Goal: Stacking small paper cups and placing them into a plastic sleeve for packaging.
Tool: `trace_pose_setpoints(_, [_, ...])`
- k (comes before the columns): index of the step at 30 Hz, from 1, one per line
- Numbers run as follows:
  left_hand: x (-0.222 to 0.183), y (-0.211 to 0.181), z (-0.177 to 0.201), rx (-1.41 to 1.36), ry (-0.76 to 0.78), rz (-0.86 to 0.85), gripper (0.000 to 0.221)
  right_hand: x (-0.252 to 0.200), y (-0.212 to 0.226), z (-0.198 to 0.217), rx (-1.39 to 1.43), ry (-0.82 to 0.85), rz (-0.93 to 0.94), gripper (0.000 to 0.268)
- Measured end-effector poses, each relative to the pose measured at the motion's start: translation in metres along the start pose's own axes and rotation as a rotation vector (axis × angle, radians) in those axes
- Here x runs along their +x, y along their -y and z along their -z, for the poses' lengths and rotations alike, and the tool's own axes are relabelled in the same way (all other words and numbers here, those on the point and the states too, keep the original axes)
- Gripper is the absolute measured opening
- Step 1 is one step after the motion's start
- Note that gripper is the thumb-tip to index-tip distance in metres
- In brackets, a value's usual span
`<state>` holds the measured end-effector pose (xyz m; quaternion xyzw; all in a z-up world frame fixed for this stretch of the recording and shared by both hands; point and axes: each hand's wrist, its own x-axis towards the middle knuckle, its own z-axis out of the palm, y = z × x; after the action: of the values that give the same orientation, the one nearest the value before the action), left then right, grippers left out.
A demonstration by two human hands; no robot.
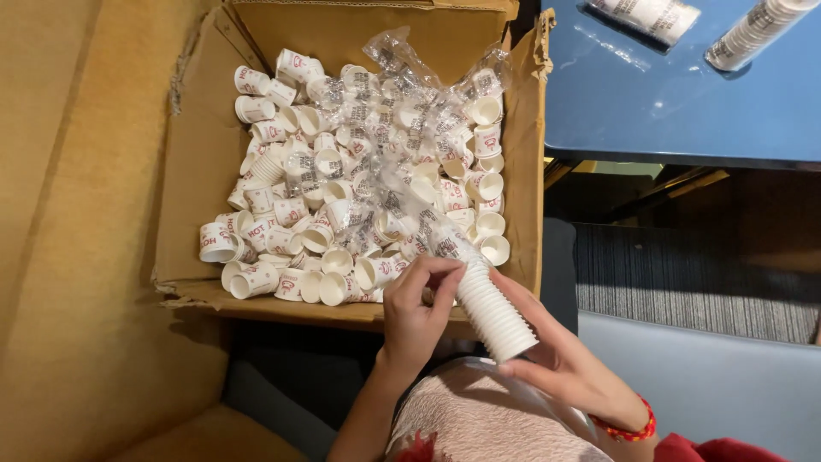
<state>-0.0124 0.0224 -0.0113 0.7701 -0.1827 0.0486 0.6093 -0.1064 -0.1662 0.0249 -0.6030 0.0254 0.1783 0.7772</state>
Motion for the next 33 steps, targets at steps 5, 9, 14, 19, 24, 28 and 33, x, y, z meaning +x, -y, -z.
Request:
trace_pose_setpoints(5, [-0.002,-0.003,0.007,-0.016,0.039,-0.107,0.009,0.007,-0.019,-0.003,-0.182,-0.193,0.066,0.066])
trace_pose_setpoints(9, [0.001,-0.012,0.013,0.052,0.078,-0.135,0.008,0.016,-0.040,0.002,-0.525,-0.391,0.157,0.056])
trace_pose_setpoints(14, [0.000,-0.010,0.017,0.025,0.144,-0.123,0.008,0.036,-0.014,-0.009,-0.695,-0.413,0.363,0.070])
trace_pose_setpoints(19, [0.000,-0.015,0.021,0.046,0.165,-0.132,0.009,0.048,-0.003,-0.011,-0.525,-0.219,0.348,0.083])
trace_pose_setpoints(24, [0.001,-0.021,0.019,0.095,0.168,-0.179,0.009,0.060,-0.007,-0.011,-0.499,-0.195,0.400,0.094])
trace_pose_setpoints(28, [-0.006,-0.019,0.008,0.136,0.201,-0.266,0.013,0.071,-0.005,-0.014,-0.536,-0.314,0.441,0.094])
trace_pose_setpoints(33, [-0.023,-0.027,-0.010,0.110,0.223,-0.382,0.015,0.082,-0.012,-0.010,-0.689,-0.503,0.648,0.099])
